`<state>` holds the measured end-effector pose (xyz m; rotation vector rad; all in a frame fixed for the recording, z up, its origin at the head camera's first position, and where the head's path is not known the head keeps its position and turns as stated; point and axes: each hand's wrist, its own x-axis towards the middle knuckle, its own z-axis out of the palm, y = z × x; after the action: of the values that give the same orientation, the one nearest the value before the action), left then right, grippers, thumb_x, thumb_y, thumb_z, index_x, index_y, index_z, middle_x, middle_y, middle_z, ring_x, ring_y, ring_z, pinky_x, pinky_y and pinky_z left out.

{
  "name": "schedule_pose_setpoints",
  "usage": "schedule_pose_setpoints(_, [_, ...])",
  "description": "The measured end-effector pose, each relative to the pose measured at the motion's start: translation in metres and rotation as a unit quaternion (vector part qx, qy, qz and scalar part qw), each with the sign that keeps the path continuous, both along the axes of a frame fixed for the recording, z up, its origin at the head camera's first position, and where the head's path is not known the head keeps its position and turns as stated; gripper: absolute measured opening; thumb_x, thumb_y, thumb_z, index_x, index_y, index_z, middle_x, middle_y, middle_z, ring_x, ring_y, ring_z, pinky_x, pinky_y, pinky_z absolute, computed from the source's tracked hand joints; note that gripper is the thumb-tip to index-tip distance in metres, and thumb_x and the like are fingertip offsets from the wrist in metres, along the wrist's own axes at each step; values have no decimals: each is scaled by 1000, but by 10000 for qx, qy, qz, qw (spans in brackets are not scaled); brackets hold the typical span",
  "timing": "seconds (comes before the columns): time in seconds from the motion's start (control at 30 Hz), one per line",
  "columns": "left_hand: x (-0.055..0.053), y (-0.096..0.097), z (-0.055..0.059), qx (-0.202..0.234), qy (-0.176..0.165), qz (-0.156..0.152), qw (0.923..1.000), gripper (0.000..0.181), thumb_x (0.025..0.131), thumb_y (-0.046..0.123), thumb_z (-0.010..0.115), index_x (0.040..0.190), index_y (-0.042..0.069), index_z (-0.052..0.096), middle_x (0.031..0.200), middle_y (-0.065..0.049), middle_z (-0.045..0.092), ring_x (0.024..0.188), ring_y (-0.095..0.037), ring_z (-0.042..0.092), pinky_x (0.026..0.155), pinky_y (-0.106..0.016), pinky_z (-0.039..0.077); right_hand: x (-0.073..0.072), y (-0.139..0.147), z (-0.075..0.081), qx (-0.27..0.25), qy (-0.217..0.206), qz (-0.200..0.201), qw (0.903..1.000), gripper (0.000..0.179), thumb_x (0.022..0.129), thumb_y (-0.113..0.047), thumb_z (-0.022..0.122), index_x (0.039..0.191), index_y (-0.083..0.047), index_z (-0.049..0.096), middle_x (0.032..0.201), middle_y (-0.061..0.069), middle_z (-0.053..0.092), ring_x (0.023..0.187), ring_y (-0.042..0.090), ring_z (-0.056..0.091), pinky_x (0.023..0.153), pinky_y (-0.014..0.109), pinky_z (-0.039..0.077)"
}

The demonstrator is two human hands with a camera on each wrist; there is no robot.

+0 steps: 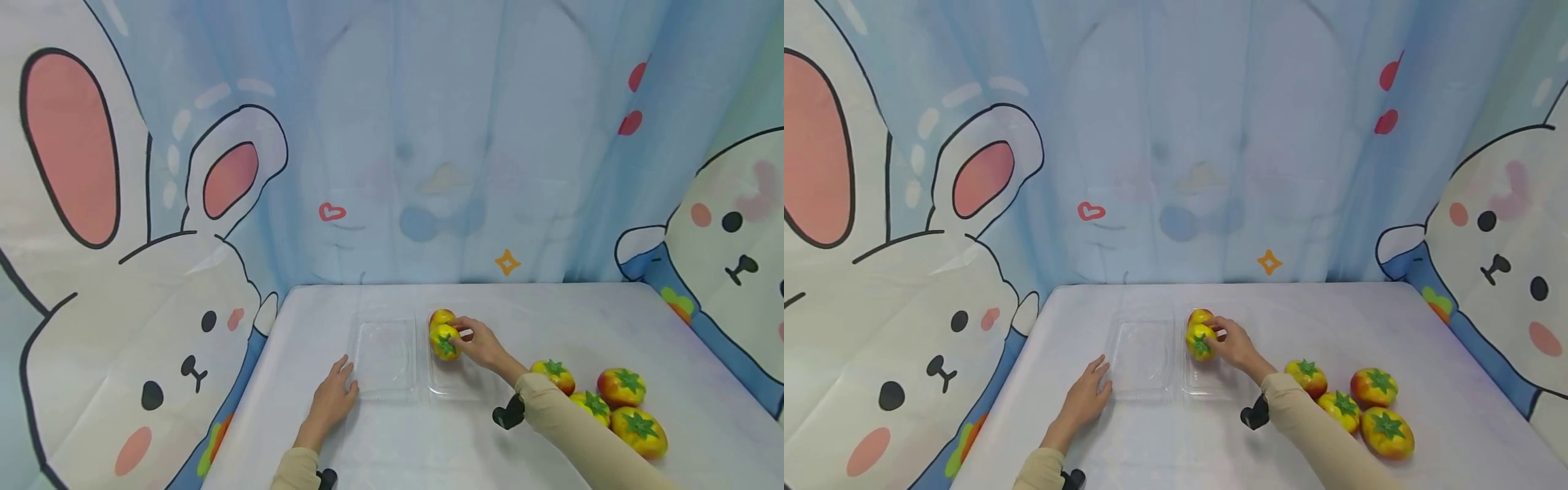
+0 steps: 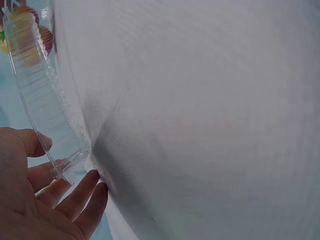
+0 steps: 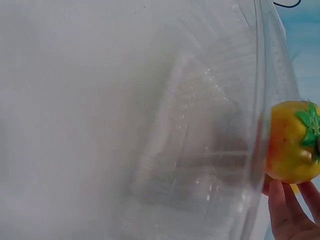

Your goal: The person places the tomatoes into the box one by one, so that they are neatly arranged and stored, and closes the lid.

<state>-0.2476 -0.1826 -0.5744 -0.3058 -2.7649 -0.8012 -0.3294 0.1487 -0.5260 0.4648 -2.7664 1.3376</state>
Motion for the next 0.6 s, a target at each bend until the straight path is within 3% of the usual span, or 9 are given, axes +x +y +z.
schedule_pose_setpoints(0.2, [2,1,-1,-45,-33,50,10000,41,92,12,58,127,-10,59,142,-24,49,121,-42,56,95,-53,49,3,-2,-11,-157,-7,-176,9997,34,91,-2,66,123,3,57,125,25,58,111,40,59,91,47,54])
schedule_pose_setpoints(0.33, [2,0,0,-64,3,44,10000,41,91,11,59,126,-10,59,141,-24,49,120,-42,57,95,-53,50,5,-2,-17,-216,-248,-251,9991,35,90,-1,65,124,2,54,125,26,57,110,42,60,91,48,54])
schedule_pose_setpoints(0.6, [5,-3,2,-10,-92,3,10000,41,92,11,58,127,-10,58,143,-24,48,121,-43,55,95,-55,49,5,-6,-21,-355,-436,-318,9979,37,91,-2,64,125,3,51,127,28,56,113,42,59,95,50,51])
